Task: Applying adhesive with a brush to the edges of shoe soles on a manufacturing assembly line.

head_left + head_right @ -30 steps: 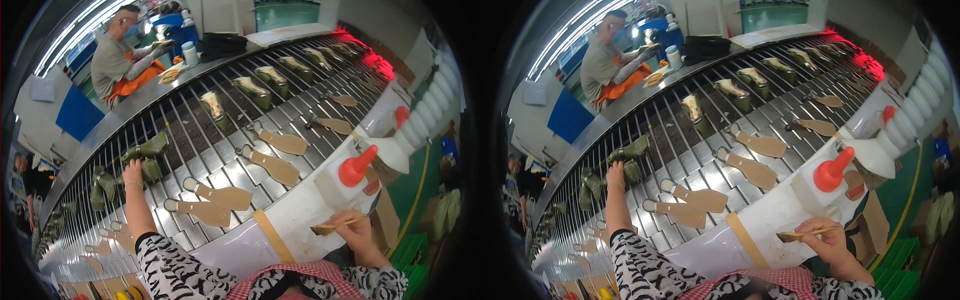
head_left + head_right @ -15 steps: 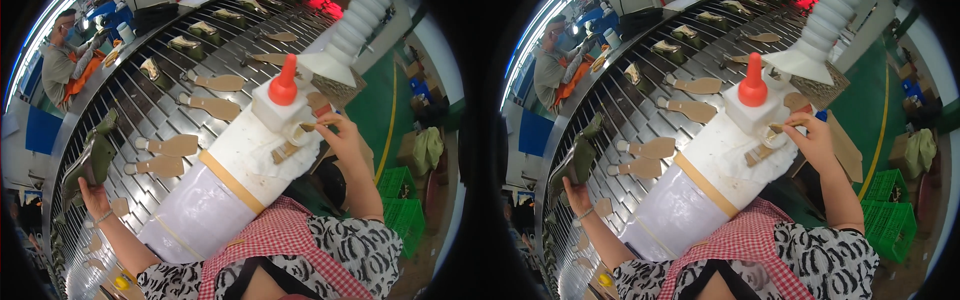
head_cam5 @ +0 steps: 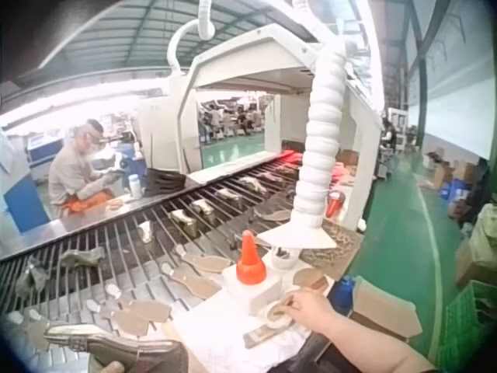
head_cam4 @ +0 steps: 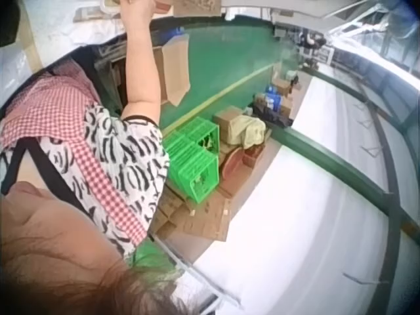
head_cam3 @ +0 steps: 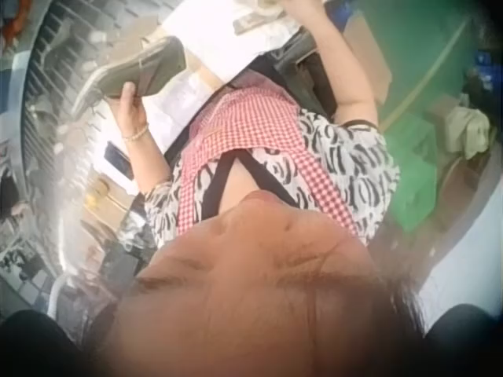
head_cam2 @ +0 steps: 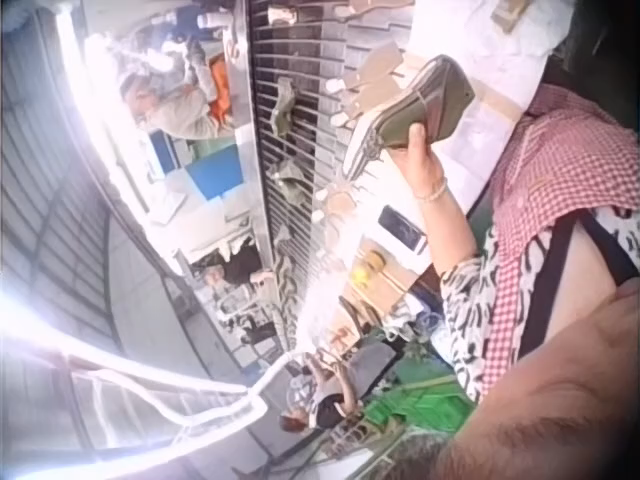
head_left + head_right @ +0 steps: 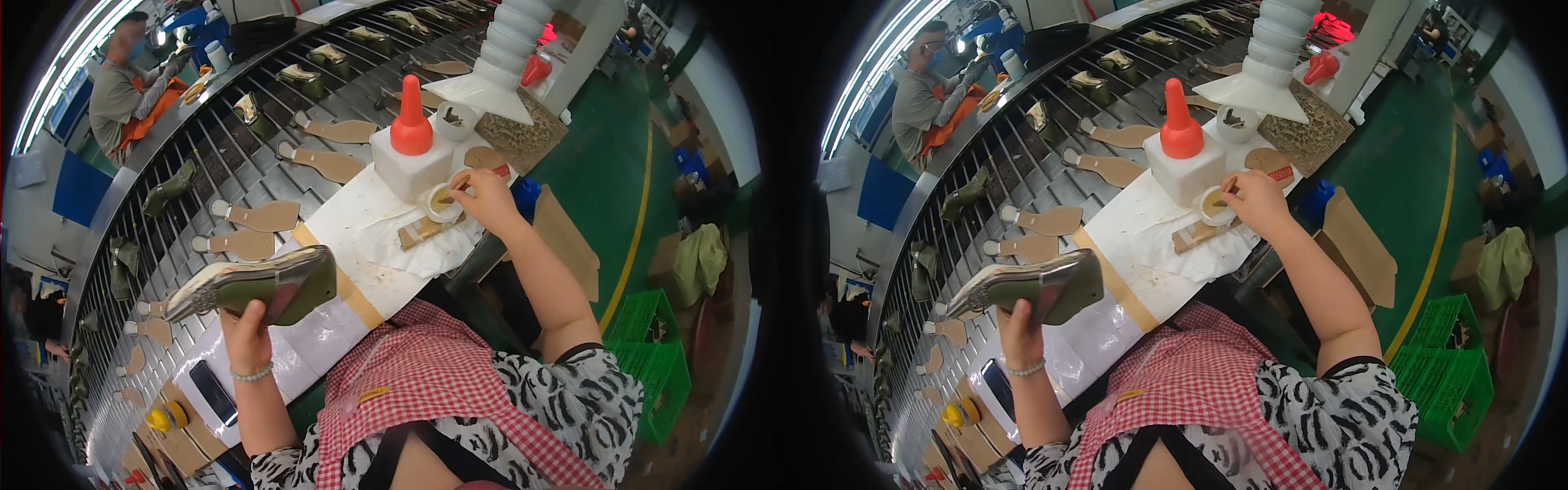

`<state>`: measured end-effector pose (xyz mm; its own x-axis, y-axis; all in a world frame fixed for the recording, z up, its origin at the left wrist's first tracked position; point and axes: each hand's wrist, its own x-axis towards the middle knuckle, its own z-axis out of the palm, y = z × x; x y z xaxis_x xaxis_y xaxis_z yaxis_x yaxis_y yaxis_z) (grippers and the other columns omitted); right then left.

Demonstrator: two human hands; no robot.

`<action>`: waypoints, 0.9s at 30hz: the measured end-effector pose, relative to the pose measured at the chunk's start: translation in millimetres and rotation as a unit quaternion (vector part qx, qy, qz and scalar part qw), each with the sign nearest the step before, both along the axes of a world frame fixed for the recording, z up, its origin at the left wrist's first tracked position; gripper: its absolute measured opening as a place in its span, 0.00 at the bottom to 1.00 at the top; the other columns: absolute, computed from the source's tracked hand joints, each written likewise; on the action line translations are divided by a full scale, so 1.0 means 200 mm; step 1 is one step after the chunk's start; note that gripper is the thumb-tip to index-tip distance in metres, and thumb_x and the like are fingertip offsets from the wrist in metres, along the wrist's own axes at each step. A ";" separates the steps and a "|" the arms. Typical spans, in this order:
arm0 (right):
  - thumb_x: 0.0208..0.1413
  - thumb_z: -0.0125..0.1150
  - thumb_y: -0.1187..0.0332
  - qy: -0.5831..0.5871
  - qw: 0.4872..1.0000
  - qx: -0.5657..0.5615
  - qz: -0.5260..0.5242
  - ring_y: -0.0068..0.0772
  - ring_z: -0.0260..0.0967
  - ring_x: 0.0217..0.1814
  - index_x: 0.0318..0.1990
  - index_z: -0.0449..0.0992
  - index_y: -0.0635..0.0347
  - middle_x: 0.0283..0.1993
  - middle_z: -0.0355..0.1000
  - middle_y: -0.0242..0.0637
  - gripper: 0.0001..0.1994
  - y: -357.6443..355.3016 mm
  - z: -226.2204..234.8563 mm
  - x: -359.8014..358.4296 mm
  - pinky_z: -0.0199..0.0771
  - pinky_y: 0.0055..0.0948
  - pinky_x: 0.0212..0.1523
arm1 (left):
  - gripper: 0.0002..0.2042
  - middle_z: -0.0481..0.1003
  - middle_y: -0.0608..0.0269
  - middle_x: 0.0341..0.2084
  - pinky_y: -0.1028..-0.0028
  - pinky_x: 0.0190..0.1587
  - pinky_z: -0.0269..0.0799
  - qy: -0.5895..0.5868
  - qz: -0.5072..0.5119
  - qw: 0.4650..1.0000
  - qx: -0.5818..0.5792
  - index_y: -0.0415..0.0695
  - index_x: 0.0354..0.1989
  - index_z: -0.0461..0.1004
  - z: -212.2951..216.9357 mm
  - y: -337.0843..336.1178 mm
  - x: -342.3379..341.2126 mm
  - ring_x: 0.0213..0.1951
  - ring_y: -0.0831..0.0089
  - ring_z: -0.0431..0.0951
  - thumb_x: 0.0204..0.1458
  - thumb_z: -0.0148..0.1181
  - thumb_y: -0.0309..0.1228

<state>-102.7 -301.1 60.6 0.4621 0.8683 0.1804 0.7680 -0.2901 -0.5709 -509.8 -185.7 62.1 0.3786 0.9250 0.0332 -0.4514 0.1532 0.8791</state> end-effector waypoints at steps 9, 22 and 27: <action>0.48 0.63 0.70 0.057 0.998 0.008 0.017 0.41 0.71 0.41 0.35 0.76 0.60 0.32 0.75 0.40 0.07 -0.03 0.01 0.01 0.71 0.36 0.42 | 0.30 0.71 0.58 0.50 0.70 0.56 0.68 0.125 0.012 0.991 0.038 0.37 0.55 0.65 -0.07 -0.14 0.30 0.51 0.68 0.72 0.40 0.69 0.15; 0.55 0.64 0.64 0.541 0.822 0.127 -0.126 0.18 0.70 0.37 0.39 0.75 0.57 0.35 0.74 0.29 0.09 -0.10 -0.18 0.08 0.66 0.19 0.35 | 0.32 0.69 0.53 0.52 0.69 0.58 0.69 0.297 -0.012 0.893 0.338 0.38 0.60 0.59 -0.28 -0.16 0.37 0.53 0.65 0.72 0.46 0.66 0.23; 0.55 0.65 0.59 0.671 0.693 0.123 -0.234 0.17 0.69 0.34 0.36 0.75 0.52 0.32 0.72 0.25 0.10 -0.10 -0.29 0.10 0.62 0.17 0.30 | 0.23 0.72 0.46 0.46 0.66 0.48 0.77 -0.002 -0.033 0.994 -0.102 0.35 0.55 0.63 -0.22 -0.18 0.40 0.45 0.62 0.78 0.48 0.59 0.22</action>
<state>-82.8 -321.8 2.7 0.5777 0.5863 -0.5679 -0.6464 -0.0963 -0.7569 -429.7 -222.3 18.1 0.4387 0.8858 -0.1512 -0.4371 0.3574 0.8253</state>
